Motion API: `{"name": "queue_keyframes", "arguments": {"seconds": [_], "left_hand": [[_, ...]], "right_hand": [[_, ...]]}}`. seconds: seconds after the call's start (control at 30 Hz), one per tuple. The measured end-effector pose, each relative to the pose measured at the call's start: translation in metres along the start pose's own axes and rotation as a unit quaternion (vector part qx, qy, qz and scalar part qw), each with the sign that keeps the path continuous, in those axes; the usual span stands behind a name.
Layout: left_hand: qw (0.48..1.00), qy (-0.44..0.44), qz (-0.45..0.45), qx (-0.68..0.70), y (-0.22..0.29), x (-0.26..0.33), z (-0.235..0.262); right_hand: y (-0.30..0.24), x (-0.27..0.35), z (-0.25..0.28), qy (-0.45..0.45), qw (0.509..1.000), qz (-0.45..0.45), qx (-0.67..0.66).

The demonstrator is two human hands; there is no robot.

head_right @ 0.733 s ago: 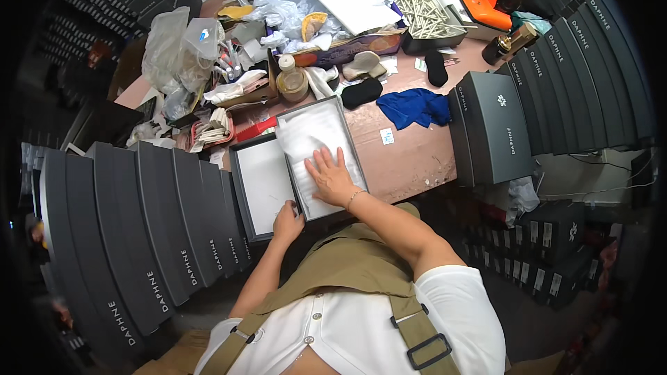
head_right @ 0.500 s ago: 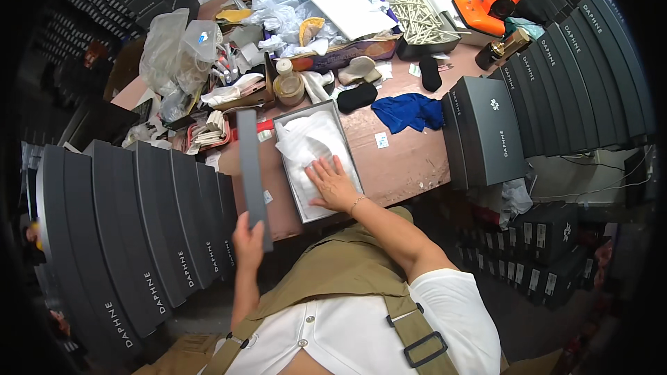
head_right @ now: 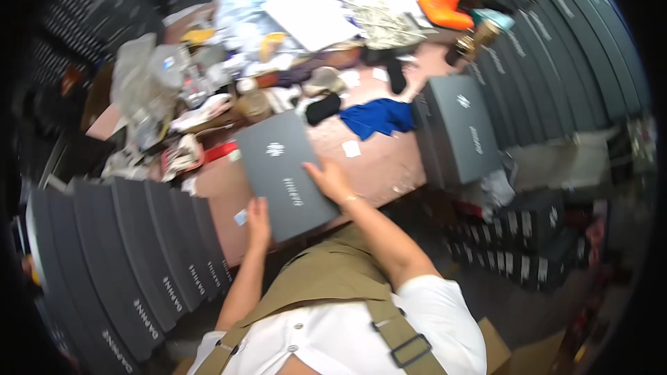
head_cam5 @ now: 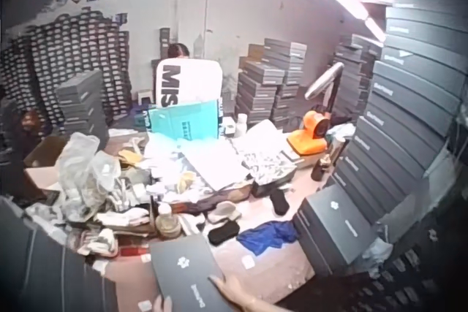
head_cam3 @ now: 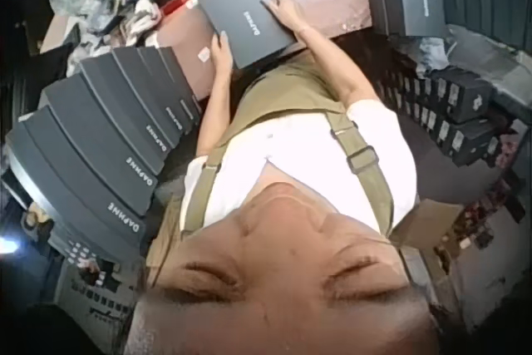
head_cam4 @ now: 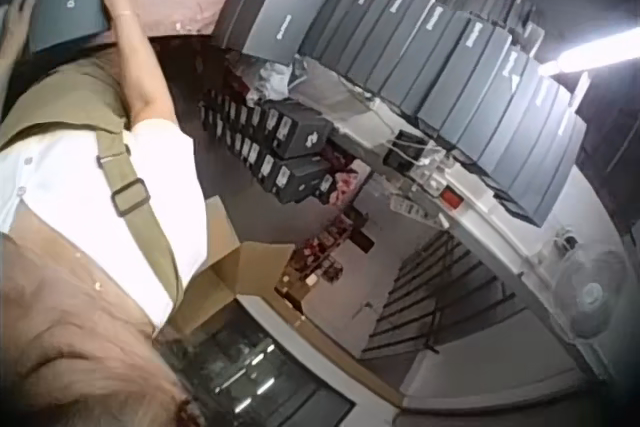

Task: Inspect white high-heeled shoes, clean them with a cloth, and pack them into boxes with protective paper.

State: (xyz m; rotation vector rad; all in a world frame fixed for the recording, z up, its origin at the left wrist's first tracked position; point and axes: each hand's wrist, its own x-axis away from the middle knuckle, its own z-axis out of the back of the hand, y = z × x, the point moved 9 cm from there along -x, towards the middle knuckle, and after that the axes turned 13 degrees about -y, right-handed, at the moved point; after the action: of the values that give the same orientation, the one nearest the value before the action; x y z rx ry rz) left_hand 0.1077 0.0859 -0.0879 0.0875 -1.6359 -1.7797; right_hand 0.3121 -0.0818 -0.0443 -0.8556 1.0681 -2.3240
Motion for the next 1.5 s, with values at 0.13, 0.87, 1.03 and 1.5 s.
{"name": "queue_keyframes", "arguments": {"seconds": [0.13, 0.87, 1.03, 1.5], "left_hand": [[0.988, -0.105, 0.021, 0.114, -0.042, -0.021, -0.001], [0.637, -0.118, -0.757, -0.086, 0.343, 0.369, 0.126], [0.444, 0.728, -0.192, -0.486, 0.3, 0.5, 0.319], [0.879, 0.222, -0.356, -0.224, 0.284, 0.308, 0.12]], "right_hand": [[0.023, -0.021, -0.022, -0.085, 0.992, -0.059, -0.068], [-0.238, 0.068, 0.111, -0.085, 0.939, 0.332, 0.01], [-0.397, 0.156, -0.049, -0.323, 0.776, 0.541, 0.024], [-0.286, 0.116, -0.015, -0.298, 0.808, 0.308, -0.405]]}}
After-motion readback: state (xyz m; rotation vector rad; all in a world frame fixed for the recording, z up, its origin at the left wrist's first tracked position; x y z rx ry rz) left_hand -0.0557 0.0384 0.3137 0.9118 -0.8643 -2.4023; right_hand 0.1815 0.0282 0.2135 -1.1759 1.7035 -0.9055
